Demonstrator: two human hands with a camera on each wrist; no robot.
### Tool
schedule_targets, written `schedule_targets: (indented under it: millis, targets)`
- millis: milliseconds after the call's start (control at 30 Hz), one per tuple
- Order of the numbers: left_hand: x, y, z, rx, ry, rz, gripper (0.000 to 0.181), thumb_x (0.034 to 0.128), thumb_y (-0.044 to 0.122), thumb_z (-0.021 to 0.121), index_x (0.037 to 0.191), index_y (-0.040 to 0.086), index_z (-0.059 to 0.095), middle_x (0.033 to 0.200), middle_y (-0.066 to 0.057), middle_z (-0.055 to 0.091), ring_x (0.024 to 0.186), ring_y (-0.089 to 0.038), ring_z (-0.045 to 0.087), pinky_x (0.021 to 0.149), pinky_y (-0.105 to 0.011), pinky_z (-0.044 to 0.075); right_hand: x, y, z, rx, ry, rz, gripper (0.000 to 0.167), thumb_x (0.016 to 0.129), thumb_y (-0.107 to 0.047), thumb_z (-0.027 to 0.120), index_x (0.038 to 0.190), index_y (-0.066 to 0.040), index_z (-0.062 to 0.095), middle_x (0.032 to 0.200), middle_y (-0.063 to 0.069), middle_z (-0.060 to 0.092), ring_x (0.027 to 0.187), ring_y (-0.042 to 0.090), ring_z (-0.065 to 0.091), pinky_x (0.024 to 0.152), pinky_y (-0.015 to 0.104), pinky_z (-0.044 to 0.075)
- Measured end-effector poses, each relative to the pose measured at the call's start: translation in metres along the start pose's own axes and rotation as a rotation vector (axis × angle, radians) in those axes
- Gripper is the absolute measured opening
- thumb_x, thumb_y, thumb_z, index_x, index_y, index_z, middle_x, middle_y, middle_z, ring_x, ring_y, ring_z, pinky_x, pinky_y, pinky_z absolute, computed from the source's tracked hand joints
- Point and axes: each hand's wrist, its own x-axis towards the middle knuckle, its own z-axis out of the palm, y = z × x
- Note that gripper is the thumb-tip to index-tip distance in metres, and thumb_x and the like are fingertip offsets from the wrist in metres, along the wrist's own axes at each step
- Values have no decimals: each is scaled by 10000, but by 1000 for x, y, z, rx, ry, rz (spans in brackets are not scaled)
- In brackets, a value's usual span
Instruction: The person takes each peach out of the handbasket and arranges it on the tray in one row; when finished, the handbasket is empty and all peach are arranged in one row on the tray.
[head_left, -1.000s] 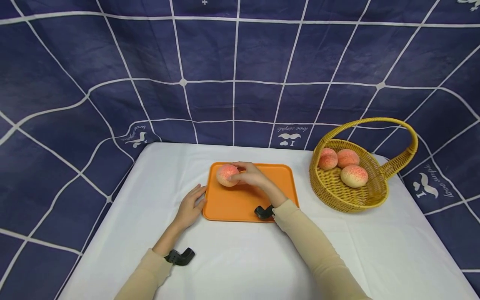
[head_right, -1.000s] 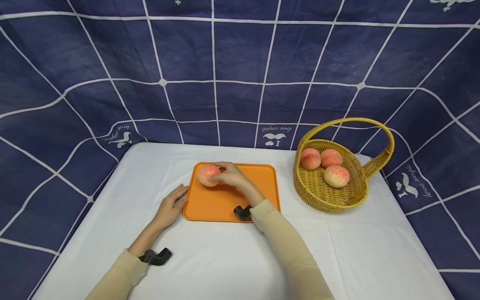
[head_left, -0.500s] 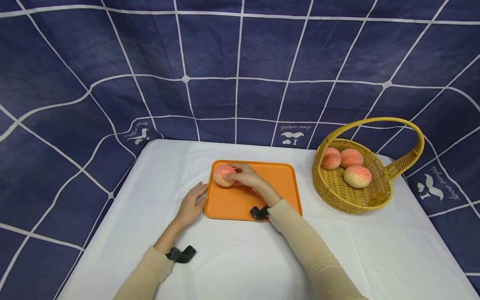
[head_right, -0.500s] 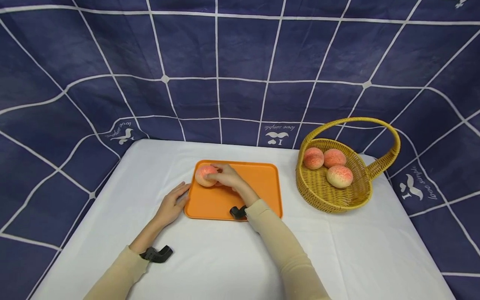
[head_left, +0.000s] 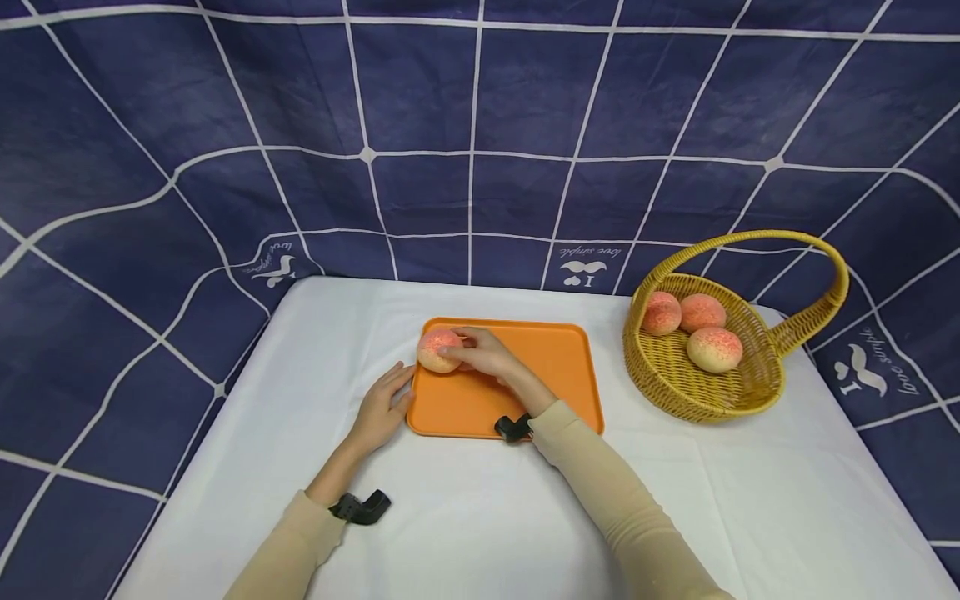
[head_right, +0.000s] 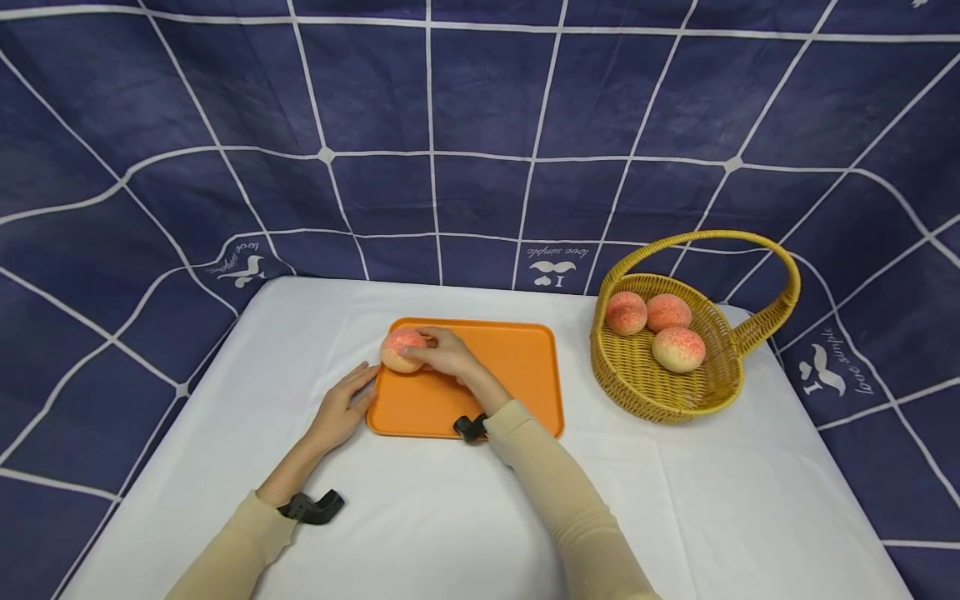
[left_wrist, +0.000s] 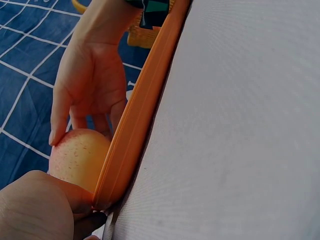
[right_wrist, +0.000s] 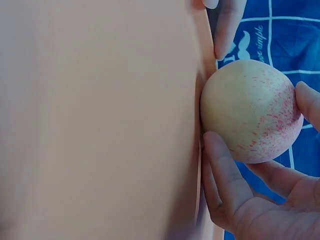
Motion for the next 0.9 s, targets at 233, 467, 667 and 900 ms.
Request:
schedule_targets:
  millis: [233,467,667,900]
  targets:
    - [1,1,1,8,13,0,450,955,51,564,1388,-51,499,1448,-219,493,1418,-410,352,1164,-596,259,2,1,3,25,-12,-24,609,909,-242,699,1429,-23,470,1320,189,588,1081,244,650,893,354,584]
    - [0,3,1,-2,4,-9,456,957,57,564,1397,-40,494,1459,-219,481,1425,-408,341,1168,-604,241,2,2,1,11,-12,-24,618,905,-238,704,1432,-20,466,1308,190,597,1081,244,648,894,342,583]
    - [-1,3,0,8,-22,-37,467,974,90,549,1425,-6,473,1490,-199,451,1444,-386,314,1176,-598,230,1,2,-1,14,0,-16,632,895,-200,713,1446,-32,452,1321,180,587,1121,251,625,896,322,580]
    - [0,-1,1,-6,-14,-18,466,968,76,559,1421,-3,481,1481,-192,467,1444,-376,321,1180,-583,236,-5,2,-6,2,14,-36,647,875,-203,734,1444,-59,462,1294,178,603,1077,237,634,900,325,575]
